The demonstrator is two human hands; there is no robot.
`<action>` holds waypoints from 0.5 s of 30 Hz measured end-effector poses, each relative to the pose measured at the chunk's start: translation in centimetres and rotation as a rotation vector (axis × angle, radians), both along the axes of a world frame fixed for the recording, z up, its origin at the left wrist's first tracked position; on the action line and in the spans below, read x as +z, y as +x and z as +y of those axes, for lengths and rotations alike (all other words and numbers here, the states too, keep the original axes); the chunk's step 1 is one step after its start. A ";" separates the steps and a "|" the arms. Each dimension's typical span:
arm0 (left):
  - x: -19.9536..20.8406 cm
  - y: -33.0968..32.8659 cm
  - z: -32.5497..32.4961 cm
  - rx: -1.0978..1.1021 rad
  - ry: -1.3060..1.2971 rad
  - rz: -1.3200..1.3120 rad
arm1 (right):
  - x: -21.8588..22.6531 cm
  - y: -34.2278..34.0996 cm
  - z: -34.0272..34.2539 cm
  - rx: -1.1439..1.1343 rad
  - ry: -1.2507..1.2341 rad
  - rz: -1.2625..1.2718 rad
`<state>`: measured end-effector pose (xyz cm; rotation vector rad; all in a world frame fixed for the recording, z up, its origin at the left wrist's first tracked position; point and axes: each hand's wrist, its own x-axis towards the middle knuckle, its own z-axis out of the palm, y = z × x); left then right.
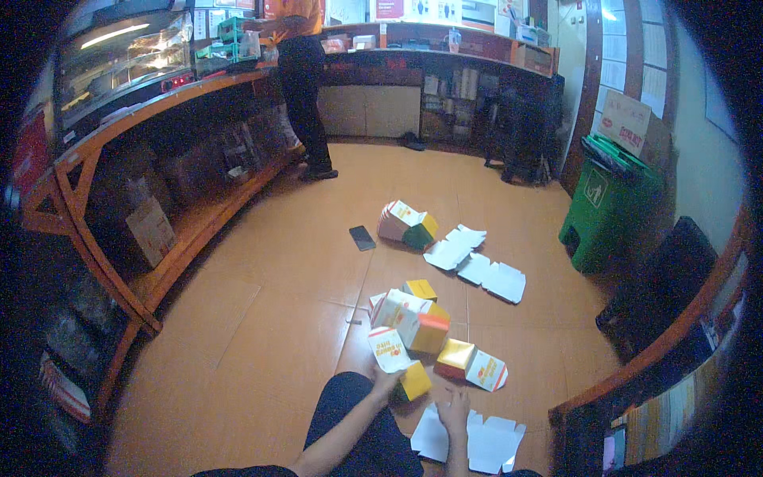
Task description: The person sits on the floor and folds flat cardboard pieces into small rectangular boxes. They fold the flaps and tuck them to form the box shape, then place the finished boxes on the floor.
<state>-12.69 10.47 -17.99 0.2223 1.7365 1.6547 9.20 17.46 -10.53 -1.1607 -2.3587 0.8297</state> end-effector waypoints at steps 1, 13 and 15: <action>-1.9 0.4 0.2 0.090 0.008 0.146 | -2.0 0.6 -0.7 -0.112 0.000 -0.103; 6.1 7.3 -2.2 0.050 -0.340 1.174 | -3.0 3.5 -1.8 -0.060 0.052 -0.269; 6.6 8.7 -2.2 -0.188 -0.227 1.213 | -2.9 3.8 -2.7 -0.063 0.116 -0.195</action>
